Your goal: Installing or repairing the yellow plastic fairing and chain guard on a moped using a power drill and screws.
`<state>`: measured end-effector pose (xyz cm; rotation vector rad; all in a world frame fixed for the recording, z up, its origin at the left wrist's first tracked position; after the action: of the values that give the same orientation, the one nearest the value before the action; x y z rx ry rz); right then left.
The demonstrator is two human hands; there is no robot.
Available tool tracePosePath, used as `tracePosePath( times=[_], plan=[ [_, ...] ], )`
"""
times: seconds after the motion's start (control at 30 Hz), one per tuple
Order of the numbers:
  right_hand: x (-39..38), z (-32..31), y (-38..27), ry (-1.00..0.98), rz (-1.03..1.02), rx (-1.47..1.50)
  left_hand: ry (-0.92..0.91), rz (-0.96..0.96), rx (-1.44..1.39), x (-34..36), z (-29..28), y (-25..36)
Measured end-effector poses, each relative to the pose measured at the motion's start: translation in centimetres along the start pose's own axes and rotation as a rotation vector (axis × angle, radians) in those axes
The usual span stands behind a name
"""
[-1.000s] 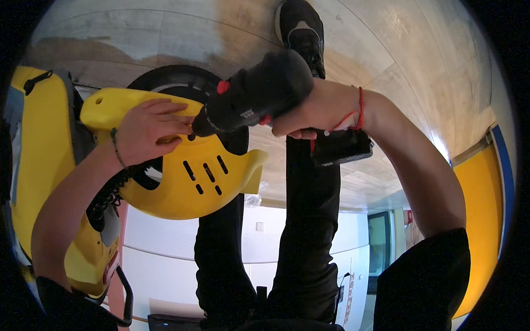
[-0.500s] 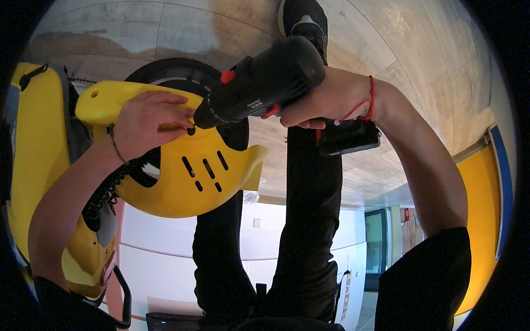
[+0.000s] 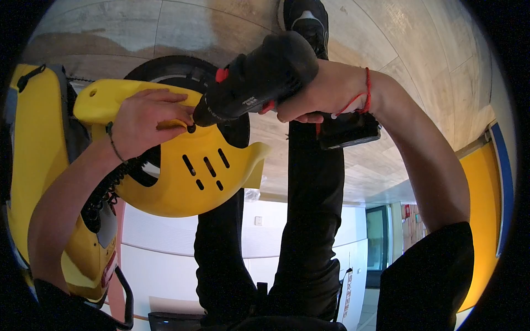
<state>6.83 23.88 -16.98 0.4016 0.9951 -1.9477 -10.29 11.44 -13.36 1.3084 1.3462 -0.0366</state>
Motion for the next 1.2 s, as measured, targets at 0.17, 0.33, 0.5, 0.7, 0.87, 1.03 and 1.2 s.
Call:
tracePosePath(
  times=[0.17,0.33,0.5,0.7,0.87,1.03,1.2],
  plan=[
    [-0.1,0.2,-1.7,0.034,-0.101,0.045,-0.017,-0.011,0.007,-0.1,0.1,-0.1],
    [0.4,-0.1,-1.0,-0.006,-0.103,0.026,-0.003,-0.005,0.009,-0.1,0.0,-0.1],
    [0.2,-0.4,-0.7,0.004,-0.063,-0.038,-0.028,-0.003,0.009,0.1,0.0,0.1],
    [0.8,-0.3,-0.7,-0.026,-0.127,0.048,-0.008,0.007,-0.013,-0.1,0.3,-0.3],
    [0.8,-0.3,-0.2,-0.02,-0.046,0.07,0.002,0.032,-0.039,-0.2,0.2,-0.3],
    [0.9,-0.2,-0.1,-0.005,-0.078,0.105,0.022,0.07,-0.01,-0.2,0.1,0.1],
    [0.6,-0.3,0.1,0.004,-0.028,0.102,0.011,0.07,-0.002,-0.3,0.1,0.1]
  ],
)
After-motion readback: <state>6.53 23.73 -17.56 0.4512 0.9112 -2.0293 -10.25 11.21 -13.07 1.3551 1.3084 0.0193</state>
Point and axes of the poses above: each hand's wrist, its own x-axis towards the middle knuckle, its own z-axis out of the palm, y = z × x, the point moved 7 cm from there along x, towards the middle knuckle, and after that the axes turned 5 degrees about -z, right-handed, at the moved point
